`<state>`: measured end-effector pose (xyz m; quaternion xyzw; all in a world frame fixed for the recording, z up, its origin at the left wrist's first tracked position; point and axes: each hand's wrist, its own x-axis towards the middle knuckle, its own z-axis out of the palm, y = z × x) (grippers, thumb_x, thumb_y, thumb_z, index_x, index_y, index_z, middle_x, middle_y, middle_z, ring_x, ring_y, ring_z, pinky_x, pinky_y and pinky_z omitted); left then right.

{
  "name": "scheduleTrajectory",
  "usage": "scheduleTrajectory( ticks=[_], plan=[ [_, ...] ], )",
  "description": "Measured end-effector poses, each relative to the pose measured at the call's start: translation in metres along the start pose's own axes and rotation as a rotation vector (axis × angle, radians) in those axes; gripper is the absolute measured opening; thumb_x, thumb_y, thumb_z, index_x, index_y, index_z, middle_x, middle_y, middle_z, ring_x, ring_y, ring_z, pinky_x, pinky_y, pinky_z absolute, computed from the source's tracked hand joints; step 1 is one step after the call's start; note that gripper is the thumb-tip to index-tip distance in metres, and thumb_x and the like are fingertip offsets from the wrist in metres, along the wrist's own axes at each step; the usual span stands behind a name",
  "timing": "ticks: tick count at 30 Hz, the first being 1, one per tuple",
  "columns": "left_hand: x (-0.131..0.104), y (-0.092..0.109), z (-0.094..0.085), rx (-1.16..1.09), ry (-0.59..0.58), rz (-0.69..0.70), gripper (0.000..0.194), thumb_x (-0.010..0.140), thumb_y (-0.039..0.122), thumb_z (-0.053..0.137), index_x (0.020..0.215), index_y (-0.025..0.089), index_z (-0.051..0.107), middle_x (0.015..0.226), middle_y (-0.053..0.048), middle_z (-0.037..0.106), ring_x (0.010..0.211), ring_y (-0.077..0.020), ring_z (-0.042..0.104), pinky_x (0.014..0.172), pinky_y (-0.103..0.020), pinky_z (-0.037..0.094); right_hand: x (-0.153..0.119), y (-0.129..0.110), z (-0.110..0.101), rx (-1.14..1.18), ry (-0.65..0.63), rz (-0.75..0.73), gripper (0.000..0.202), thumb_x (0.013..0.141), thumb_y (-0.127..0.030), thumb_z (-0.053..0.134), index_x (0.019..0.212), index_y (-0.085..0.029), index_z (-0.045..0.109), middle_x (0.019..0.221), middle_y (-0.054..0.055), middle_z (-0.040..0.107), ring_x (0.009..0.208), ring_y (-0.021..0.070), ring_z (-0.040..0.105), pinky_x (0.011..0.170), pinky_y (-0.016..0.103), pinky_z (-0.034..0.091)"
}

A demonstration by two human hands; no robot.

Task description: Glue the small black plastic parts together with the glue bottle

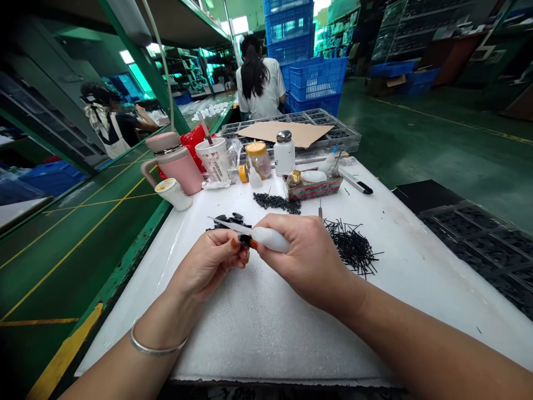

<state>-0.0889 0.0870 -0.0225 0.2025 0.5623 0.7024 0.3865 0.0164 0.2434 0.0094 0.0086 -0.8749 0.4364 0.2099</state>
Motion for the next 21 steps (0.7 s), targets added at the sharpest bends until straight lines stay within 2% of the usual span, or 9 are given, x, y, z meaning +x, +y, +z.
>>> scheduleTrajectory(
  ticks=[6,14,18,21],
  plan=[
    [0.0019,0.0011,0.0009,0.009,0.015,0.008,0.035,0.07,0.042,0.079,0.07,0.008,0.067,0.063,-0.007,0.062,0.055,-0.0101,0.055,0.053,-0.017,0.046,0.0012,-0.0011,0.0005,-0.028,-0.015,-0.003,0.01,0.082,-0.016,0.061,0.077,-0.02,0.068,0.066,-0.002,0.066,0.058,0.0112,0.059,0.056,0.022,0.042],
    [0.004,-0.0025,0.0,-0.001,0.024,0.004,0.035,0.07,0.042,0.079,0.07,0.009,0.067,0.064,-0.007,0.062,0.057,-0.0108,0.056,0.053,-0.018,0.046,0.0005,0.0013,0.0026,-0.122,0.031,-0.103,0.009,0.083,-0.019,0.06,0.081,-0.022,0.068,0.077,0.001,0.071,0.066,0.0147,0.063,0.062,0.026,0.046],
    [0.0034,-0.0037,0.0002,-0.031,0.047,-0.002,0.031,0.07,0.039,0.079,0.071,0.011,0.066,0.064,-0.005,0.063,0.056,-0.0104,0.057,0.053,-0.017,0.048,0.0011,0.0023,0.0042,-0.164,0.044,-0.188,0.01,0.081,-0.016,0.06,0.08,-0.023,0.067,0.08,0.001,0.071,0.071,0.0163,0.064,0.065,0.027,0.046],
    [0.0026,-0.0033,0.0022,-0.05,0.04,0.006,0.031,0.071,0.038,0.079,0.07,0.01,0.065,0.064,-0.005,0.062,0.056,-0.0094,0.056,0.052,-0.016,0.048,0.0009,0.0019,0.006,-0.147,0.051,-0.168,0.011,0.08,-0.014,0.06,0.08,-0.023,0.067,0.076,0.0,0.069,0.068,0.0155,0.063,0.064,0.027,0.045]
  ],
)
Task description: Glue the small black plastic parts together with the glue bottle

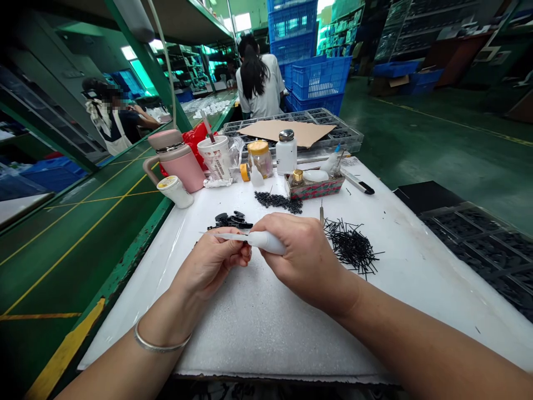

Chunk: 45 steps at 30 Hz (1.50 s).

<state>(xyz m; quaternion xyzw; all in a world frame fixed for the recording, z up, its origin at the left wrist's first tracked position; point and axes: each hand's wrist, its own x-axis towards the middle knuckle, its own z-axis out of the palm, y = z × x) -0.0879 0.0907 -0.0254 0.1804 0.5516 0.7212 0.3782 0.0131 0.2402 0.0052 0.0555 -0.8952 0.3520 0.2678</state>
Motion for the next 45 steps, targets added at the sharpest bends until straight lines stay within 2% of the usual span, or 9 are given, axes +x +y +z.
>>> scheduleTrajectory(
  ticks=[5,12,17,23,27,30,35,39,45],
  plan=[
    [-0.001,0.0,0.005,-0.076,0.013,-0.004,0.038,0.07,0.043,0.079,0.071,0.008,0.064,0.064,-0.005,0.059,0.056,-0.0084,0.055,0.052,-0.015,0.048,-0.002,-0.004,0.004,0.069,0.037,0.144,0.008,0.082,-0.017,0.06,0.081,-0.022,0.066,0.068,-0.001,0.067,0.061,0.0138,0.061,0.059,0.025,0.044],
    [0.001,-0.004,0.006,-0.245,-0.059,-0.062,0.043,0.065,0.043,0.083,0.083,0.01,0.062,0.072,-0.004,0.059,0.06,-0.0083,0.055,0.055,-0.017,0.05,-0.004,-0.007,0.008,0.192,0.084,0.205,0.009,0.085,-0.025,0.059,0.08,-0.021,0.065,0.064,-0.001,0.065,0.059,0.014,0.061,0.057,0.025,0.046],
    [0.003,-0.009,0.007,-0.289,-0.103,-0.059,0.039,0.069,0.04,0.081,0.08,0.011,0.057,0.07,-0.002,0.055,0.059,-0.0078,0.053,0.056,-0.017,0.051,-0.005,-0.008,0.008,0.109,0.143,0.116,0.005,0.082,-0.02,0.061,0.08,-0.021,0.065,0.07,-0.001,0.066,0.061,0.013,0.059,0.058,0.025,0.044],
    [0.001,-0.01,0.01,-0.359,-0.127,-0.09,0.041,0.068,0.044,0.081,0.08,0.013,0.058,0.066,0.001,0.053,0.056,-0.0068,0.05,0.057,-0.019,0.054,-0.006,-0.01,0.009,0.03,0.19,-0.005,0.019,0.075,-0.007,0.059,0.085,-0.021,0.065,0.078,-0.001,0.068,0.067,0.0135,0.06,0.062,0.025,0.044],
    [0.0,-0.009,0.011,-0.378,-0.18,-0.122,0.044,0.065,0.046,0.082,0.079,0.012,0.058,0.067,-0.001,0.054,0.056,-0.0069,0.05,0.056,-0.019,0.054,-0.006,-0.009,0.01,0.085,0.176,0.092,0.011,0.077,-0.012,0.06,0.08,-0.021,0.066,0.071,-0.001,0.066,0.061,0.0126,0.058,0.057,0.024,0.043],
    [0.002,-0.01,0.012,-0.367,-0.208,-0.098,0.041,0.07,0.046,0.078,0.081,0.011,0.059,0.069,-0.002,0.054,0.057,-0.007,0.05,0.055,-0.017,0.052,-0.005,-0.008,0.013,0.172,0.168,0.176,0.006,0.08,-0.018,0.061,0.077,-0.019,0.065,0.066,-0.001,0.063,0.057,0.0117,0.055,0.054,0.023,0.042],
    [0.004,-0.014,0.012,-0.331,-0.188,-0.053,0.04,0.074,0.046,0.075,0.086,0.011,0.059,0.067,-0.001,0.052,0.06,-0.008,0.052,0.057,-0.017,0.052,-0.005,-0.003,0.018,0.361,0.183,0.23,0.006,0.08,-0.021,0.062,0.077,-0.016,0.065,0.064,0.0,0.062,0.057,0.0129,0.057,0.053,0.024,0.044],
    [0.004,-0.013,0.011,-0.281,-0.15,-0.045,0.041,0.075,0.049,0.073,0.083,0.012,0.058,0.064,0.001,0.046,0.058,-0.0077,0.048,0.057,-0.019,0.053,-0.003,0.002,0.017,0.387,0.167,0.246,0.007,0.08,-0.021,0.064,0.076,-0.016,0.063,0.062,0.0,0.061,0.056,0.0129,0.058,0.052,0.023,0.046],
    [0.003,-0.009,0.01,-0.206,-0.173,-0.069,0.047,0.08,0.056,0.063,0.07,0.011,0.054,0.059,0.0,0.046,0.052,-0.0073,0.048,0.056,-0.021,0.054,0.004,0.009,0.014,0.638,0.076,0.376,0.012,0.076,-0.024,0.07,0.079,-0.014,0.063,0.061,-0.001,0.063,0.053,0.0123,0.061,0.05,0.022,0.05]
  ],
)
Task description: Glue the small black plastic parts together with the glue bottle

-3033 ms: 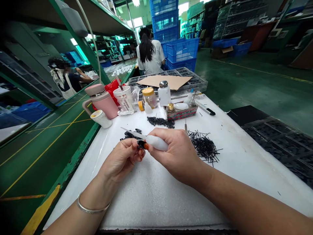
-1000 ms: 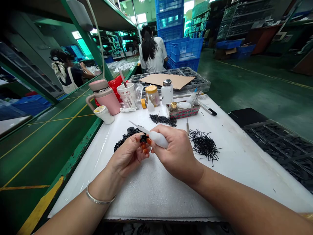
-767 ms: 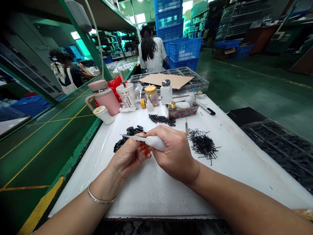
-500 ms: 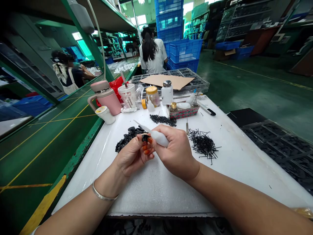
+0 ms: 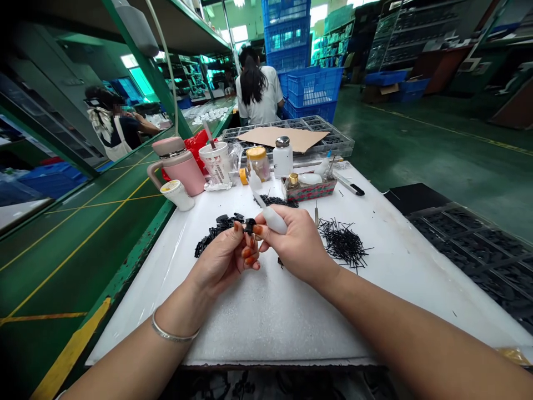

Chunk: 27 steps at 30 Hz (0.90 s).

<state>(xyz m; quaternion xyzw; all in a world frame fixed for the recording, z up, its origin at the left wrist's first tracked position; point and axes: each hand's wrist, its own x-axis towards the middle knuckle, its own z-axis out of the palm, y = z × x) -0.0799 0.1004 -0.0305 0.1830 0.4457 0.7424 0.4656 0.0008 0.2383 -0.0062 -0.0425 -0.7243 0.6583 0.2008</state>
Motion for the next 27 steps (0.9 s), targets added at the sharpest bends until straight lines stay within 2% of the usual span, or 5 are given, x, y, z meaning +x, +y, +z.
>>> scheduleTrajectory(
  ticks=[4,12,19,25,27],
  plan=[
    [0.0006,0.0012,-0.0012,-0.011,-0.027,-0.003,0.045,0.083,0.053,0.061,0.072,0.01,0.056,0.059,0.0,0.047,0.052,-0.0071,0.048,0.056,-0.022,0.055,0.0017,-0.0011,-0.0015,0.083,-0.028,0.026,0.014,0.073,-0.022,0.073,0.079,-0.014,0.064,0.062,-0.001,0.064,0.054,0.0111,0.061,0.052,0.021,0.052],
    [0.0003,0.0012,-0.0009,-0.018,-0.011,-0.011,0.042,0.082,0.05,0.064,0.068,0.011,0.055,0.057,0.001,0.046,0.054,-0.0079,0.047,0.055,-0.021,0.055,-0.0004,-0.0037,-0.0023,0.07,-0.091,0.004,0.014,0.079,-0.016,0.065,0.093,-0.016,0.061,0.067,-0.002,0.066,0.056,0.0116,0.063,0.053,0.022,0.053],
    [-0.0015,0.0003,0.0033,0.0,0.031,-0.008,0.045,0.076,0.052,0.071,0.064,0.011,0.055,0.054,0.001,0.047,0.051,-0.0085,0.049,0.054,-0.023,0.056,-0.0049,-0.0076,0.001,0.051,-0.07,-0.028,0.017,0.077,-0.008,0.06,0.081,-0.021,0.049,0.067,-0.004,0.061,0.058,0.0141,0.063,0.052,0.025,0.053],
    [-0.0012,-0.0011,0.0058,0.03,0.046,0.037,0.044,0.08,0.05,0.066,0.063,0.011,0.054,0.052,0.002,0.044,0.049,-0.0071,0.045,0.054,-0.022,0.055,-0.004,-0.0032,0.0042,0.044,-0.042,0.0,0.017,0.076,-0.013,0.063,0.079,-0.02,0.048,0.069,-0.002,0.06,0.06,0.0145,0.062,0.053,0.025,0.053],
    [-0.0016,0.0007,0.0042,0.094,0.043,0.042,0.043,0.082,0.05,0.064,0.065,0.012,0.054,0.053,0.002,0.045,0.048,-0.007,0.045,0.054,-0.022,0.054,0.0006,-0.0033,-0.002,0.089,-0.088,0.04,0.019,0.075,-0.016,0.066,0.082,-0.02,0.049,0.067,-0.003,0.058,0.058,0.0131,0.061,0.054,0.026,0.054]
  ],
)
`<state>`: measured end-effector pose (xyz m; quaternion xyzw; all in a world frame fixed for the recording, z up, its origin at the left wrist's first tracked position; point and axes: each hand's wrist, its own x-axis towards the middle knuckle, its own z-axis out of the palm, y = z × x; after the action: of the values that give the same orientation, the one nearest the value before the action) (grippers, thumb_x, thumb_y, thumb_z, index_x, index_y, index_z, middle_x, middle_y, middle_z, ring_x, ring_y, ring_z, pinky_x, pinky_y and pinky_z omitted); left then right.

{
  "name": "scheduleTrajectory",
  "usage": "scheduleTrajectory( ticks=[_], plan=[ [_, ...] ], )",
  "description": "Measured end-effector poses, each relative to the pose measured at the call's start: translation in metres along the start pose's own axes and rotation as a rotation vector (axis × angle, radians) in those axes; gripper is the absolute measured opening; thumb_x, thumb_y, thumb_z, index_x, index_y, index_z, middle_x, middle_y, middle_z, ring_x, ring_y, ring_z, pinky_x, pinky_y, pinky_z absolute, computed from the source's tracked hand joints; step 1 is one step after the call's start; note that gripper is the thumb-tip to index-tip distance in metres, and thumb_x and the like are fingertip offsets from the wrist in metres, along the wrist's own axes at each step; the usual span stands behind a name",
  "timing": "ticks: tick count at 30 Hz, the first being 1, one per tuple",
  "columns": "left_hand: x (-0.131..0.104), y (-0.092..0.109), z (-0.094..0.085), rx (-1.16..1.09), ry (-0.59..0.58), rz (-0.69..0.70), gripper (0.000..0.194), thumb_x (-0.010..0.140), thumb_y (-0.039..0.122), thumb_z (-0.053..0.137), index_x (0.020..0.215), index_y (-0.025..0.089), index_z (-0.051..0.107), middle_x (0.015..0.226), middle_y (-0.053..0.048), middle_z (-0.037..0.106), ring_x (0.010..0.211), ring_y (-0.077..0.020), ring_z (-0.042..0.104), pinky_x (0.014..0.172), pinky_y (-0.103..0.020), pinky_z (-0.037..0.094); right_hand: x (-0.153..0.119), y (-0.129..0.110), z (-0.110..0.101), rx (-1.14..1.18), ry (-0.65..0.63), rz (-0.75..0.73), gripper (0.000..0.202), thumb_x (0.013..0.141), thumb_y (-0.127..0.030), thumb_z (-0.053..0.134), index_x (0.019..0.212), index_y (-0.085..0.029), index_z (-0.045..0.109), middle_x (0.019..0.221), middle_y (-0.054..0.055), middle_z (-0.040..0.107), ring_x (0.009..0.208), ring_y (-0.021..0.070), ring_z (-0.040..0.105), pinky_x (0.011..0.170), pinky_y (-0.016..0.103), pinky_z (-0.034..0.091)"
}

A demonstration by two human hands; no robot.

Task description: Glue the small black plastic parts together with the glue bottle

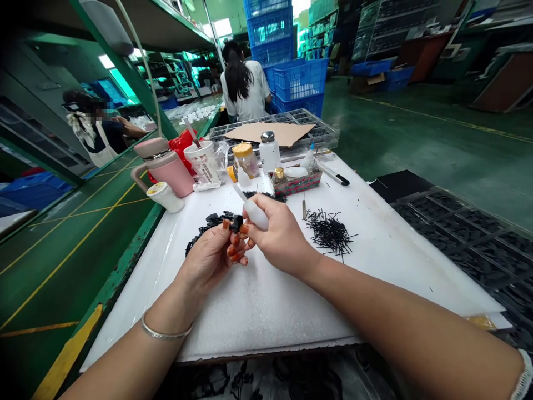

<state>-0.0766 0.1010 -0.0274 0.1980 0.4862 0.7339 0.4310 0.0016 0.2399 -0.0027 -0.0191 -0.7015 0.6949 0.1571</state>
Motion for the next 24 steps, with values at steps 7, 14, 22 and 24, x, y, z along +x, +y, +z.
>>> scheduleTrajectory(
  ticks=[7,14,22,24],
  plan=[
    [-0.006,0.035,-0.025,0.094,0.272,0.267,0.036,0.081,0.046,0.066,0.07,0.015,0.053,0.05,0.005,0.038,0.043,-0.0067,0.037,0.043,-0.017,0.044,0.012,-0.008,-0.046,-0.223,-0.508,0.342,0.014,0.071,-0.023,0.068,0.081,-0.016,0.062,0.066,0.001,0.064,0.056,0.0125,0.059,0.051,0.024,0.05],
    [-0.003,0.053,-0.05,0.343,0.5,0.458,0.027,0.079,0.042,0.066,0.073,0.016,0.059,0.06,0.002,0.045,0.051,-0.0078,0.041,0.047,-0.018,0.036,0.019,-0.012,-0.072,-0.661,-0.333,0.254,0.014,0.072,-0.03,0.067,0.066,-0.018,0.064,0.059,0.002,0.064,0.052,0.0138,0.056,0.045,0.024,0.041],
    [0.018,0.025,-0.046,1.797,0.403,0.39,0.025,0.084,0.025,0.056,0.104,0.029,0.071,0.101,-0.006,0.064,0.092,-0.0276,0.05,0.076,-0.037,0.04,0.021,-0.02,-0.13,-1.026,-0.156,0.295,0.012,0.071,-0.03,0.067,0.075,-0.019,0.072,0.071,0.004,0.066,0.059,0.0151,0.056,0.05,0.026,0.038],
    [0.022,0.021,-0.044,1.891,0.358,0.36,0.028,0.084,0.021,0.054,0.106,0.026,0.071,0.102,-0.008,0.063,0.092,-0.0295,0.048,0.075,-0.039,0.04,0.021,-0.018,-0.132,-1.055,-0.183,0.311,0.011,0.069,-0.027,0.067,0.077,-0.02,0.072,0.072,0.002,0.066,0.062,0.0156,0.057,0.053,0.026,0.038]
  ],
)
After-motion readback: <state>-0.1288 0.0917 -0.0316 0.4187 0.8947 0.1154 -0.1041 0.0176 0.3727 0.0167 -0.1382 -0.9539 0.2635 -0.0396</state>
